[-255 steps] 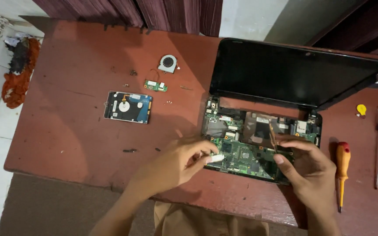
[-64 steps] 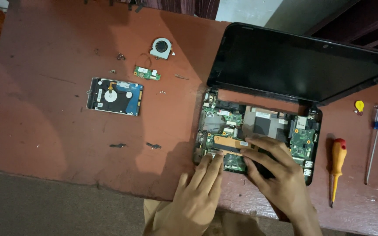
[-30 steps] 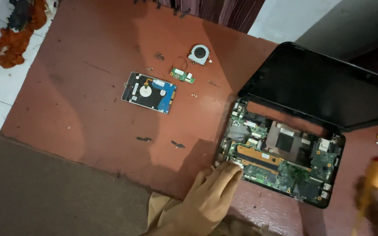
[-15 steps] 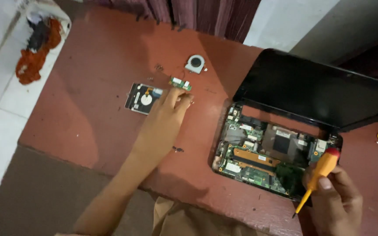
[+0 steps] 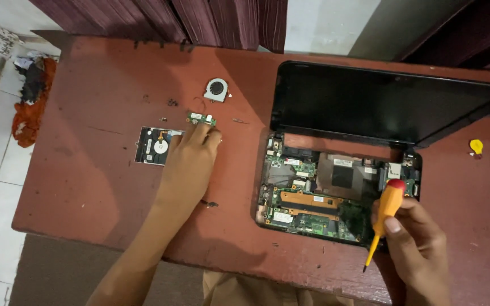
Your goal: The person uses a screwdriver to remove screws from the motherboard of a disassembled laptop. They then remove the motherboard from the laptop chassis and place it on the table.
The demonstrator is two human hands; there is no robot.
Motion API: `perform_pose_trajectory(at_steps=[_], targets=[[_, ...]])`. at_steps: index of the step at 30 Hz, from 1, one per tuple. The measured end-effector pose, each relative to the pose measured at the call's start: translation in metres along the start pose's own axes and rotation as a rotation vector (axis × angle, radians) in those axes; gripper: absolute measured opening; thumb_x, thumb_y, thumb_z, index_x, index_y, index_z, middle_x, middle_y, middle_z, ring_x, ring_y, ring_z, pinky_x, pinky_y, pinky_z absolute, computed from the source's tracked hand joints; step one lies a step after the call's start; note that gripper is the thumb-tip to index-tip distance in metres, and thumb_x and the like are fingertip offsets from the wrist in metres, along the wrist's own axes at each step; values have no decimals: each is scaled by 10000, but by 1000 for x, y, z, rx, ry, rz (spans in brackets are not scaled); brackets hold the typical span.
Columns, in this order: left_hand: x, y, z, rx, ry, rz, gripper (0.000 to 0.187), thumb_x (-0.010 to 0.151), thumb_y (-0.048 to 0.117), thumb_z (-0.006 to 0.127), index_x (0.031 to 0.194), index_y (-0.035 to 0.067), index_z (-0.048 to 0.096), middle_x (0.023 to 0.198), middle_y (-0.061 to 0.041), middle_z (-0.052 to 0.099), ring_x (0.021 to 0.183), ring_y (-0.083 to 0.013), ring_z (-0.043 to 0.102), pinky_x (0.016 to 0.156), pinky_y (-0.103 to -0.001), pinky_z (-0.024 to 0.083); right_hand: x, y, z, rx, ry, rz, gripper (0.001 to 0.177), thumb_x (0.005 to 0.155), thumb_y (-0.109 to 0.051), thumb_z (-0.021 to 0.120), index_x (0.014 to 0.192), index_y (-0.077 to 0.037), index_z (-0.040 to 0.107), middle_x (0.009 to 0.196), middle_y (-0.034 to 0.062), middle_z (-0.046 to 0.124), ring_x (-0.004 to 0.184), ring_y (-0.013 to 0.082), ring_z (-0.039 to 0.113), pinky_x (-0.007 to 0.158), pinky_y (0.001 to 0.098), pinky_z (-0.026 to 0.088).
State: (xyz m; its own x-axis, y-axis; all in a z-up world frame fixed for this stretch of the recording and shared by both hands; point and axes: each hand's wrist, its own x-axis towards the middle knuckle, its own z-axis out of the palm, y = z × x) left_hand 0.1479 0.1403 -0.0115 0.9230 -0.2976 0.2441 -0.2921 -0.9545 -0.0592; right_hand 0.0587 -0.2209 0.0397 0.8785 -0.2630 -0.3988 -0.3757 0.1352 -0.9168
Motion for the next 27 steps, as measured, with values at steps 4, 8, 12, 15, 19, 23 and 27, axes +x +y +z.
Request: perform_pose_trajectory(at_steps=[4, 8, 12, 15, 19, 23, 27], targets=[[2, 1, -4, 79, -4, -3, 275, 813, -46, 670, 1003, 149, 627, 1051, -31, 599, 849, -227, 619, 720, -367, 476, 4, 8, -7, -106, -155, -213, 225, 1008, -130, 570, 1164, 18, 639, 979, 119, 642, 885, 190, 569, 806, 295, 418], [8, 0, -32, -534, 132, -117, 155, 1053, 36, 467, 999, 40, 612, 978, -116, 614, 792, -295, 555, 734, -419, 428, -4, 3, 1, -9, -86, -178, 253, 1017, -165, 563, 1188, 16, 609, 971, 132, 610, 877, 207, 548, 807, 316, 421], [-3, 37, -90, -683, 199, -324, 117, 1038, 61, 551, 1095, 64, 652, 1075, -73, 652, 951, -207, 639, 839, -315, 492, 1, 18, -7, 221, -231, -281, 230, 1047, -137, 531, 1210, 23, 556, 1051, 154, 597, 772, 218, 561, 668, 303, 483], [-25, 82, -98, -1204, 145, -485, 213, 1051, 321, 499, 1063, 119, 563, 1016, -18, 701, 996, -141, 699, 981, -277, 549, -4, 21, -2, 464, -414, -367, 232, 1040, -33, 477, 1167, -94, 662, 1115, 120, 666, 1009, 264, 618, 802, 351, 564], [-37, 129, -111, -1757, -33, -454, 219, 996, 345, 582, 971, 129, 607, 1027, -104, 753, 973, -245, 759, 896, -404, 636, -22, 13, 7, 611, -478, -415, 156, 1054, -228, 668, 1135, -101, 626, 1130, 197, 682, 996, 306, 655, 787, 424, 622], [-44, 145, -116, -2180, -138, -558, 204, 997, 222, 638, 1037, 24, 615, 1106, -183, 700, 985, -273, 733, 921, -400, 620, -30, 4, -3, 421, -564, -580, 232, 1010, -119, 707, 1159, -83, 533, 1145, 287, 669, 1014, 359, 708, 705, 443, 715], [-43, 145, -123, -2165, -118, -458, 132, 1035, 188, 592, 1059, 58, 596, 1109, -155, 682, 1084, -253, 666, 970, -372, 598, -42, -1, 6, 471, -497, -535, 217, 1014, -115, 697, 1123, -69, 516, 1107, 311, 654, 889, 391, 714, 746, 459, 662]])
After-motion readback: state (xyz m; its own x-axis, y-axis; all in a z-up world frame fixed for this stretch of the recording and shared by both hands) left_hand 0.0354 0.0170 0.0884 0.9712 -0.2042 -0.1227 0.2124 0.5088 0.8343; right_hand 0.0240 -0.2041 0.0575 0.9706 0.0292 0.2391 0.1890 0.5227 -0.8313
